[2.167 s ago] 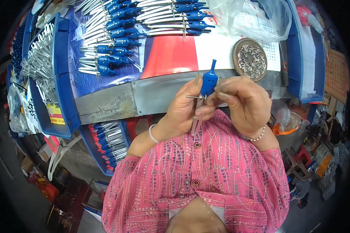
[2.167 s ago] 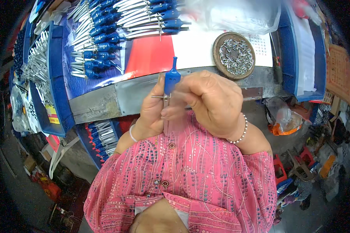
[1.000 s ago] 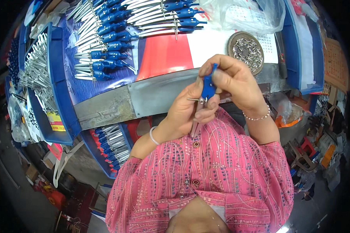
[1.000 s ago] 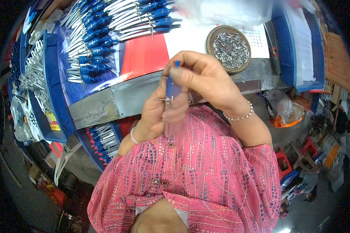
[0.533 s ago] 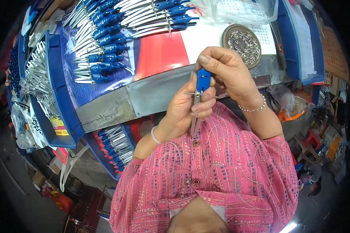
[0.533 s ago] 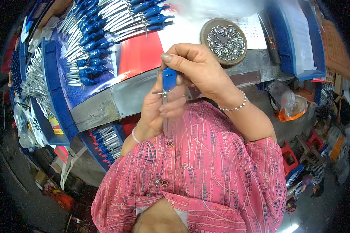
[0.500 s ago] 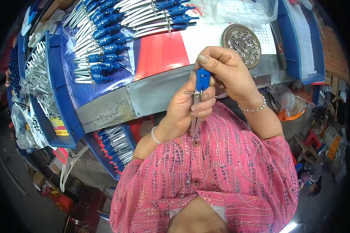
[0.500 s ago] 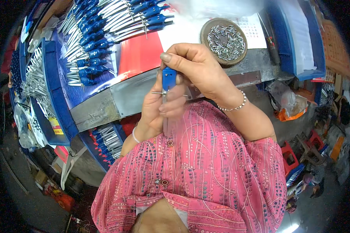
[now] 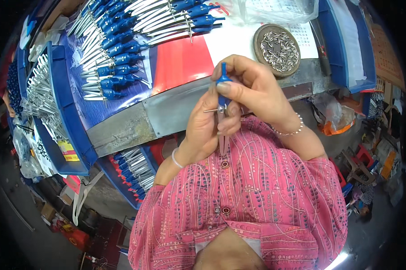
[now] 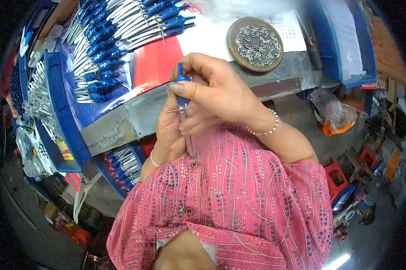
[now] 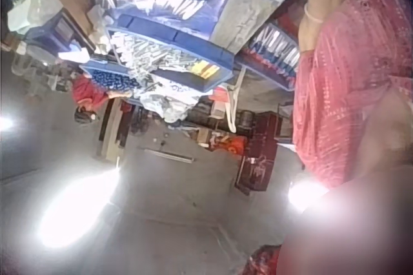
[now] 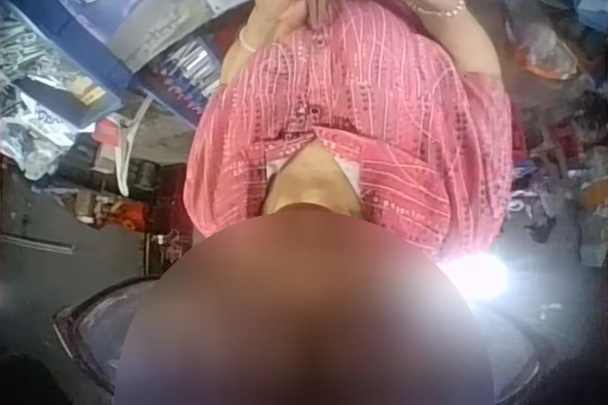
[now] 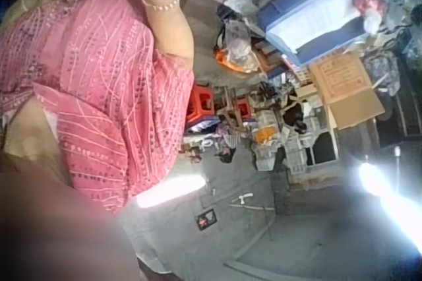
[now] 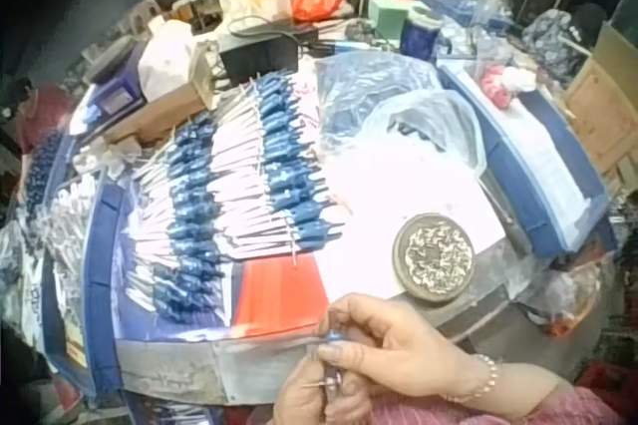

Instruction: The recorder is assembling small blue plastic components onto clear tubes at a manual workstation.

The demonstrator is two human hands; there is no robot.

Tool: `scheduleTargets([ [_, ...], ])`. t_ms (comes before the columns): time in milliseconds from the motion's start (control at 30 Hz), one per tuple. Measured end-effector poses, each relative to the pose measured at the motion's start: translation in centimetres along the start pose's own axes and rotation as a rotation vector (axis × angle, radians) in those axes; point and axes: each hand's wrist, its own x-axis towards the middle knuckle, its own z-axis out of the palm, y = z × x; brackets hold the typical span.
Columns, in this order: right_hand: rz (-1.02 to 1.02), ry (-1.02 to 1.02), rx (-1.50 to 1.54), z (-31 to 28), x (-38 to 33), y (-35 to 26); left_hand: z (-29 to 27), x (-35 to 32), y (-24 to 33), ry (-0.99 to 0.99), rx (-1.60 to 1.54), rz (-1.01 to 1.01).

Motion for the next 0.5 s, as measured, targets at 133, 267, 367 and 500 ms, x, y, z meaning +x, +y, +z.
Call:
scheduleTargets([
  [133, -0.227, -0.192, -0.073, -0.7, -0.8, 0.0, 0.9, -1.0, -0.6, 0.004, 0.245, 0.127],
  [267, -0.189, -0.107, -0.183, -0.9, -1.6, -0.8, 1.2, -0.8, -0.2, -0.066, 0.179, 0.055],
  [367, -0.129, 0.062, -0.194, -3.0, -2.0, -1.1, 0.6, -0.3, -0.2, -0.188, -0.014, -0.071],
  [500, -0.261, 0.45, -1.147, -9.3, -2.2, -0.6, 0.1, 0.4, 0.0, -0.293, -0.05, -0.062],
])
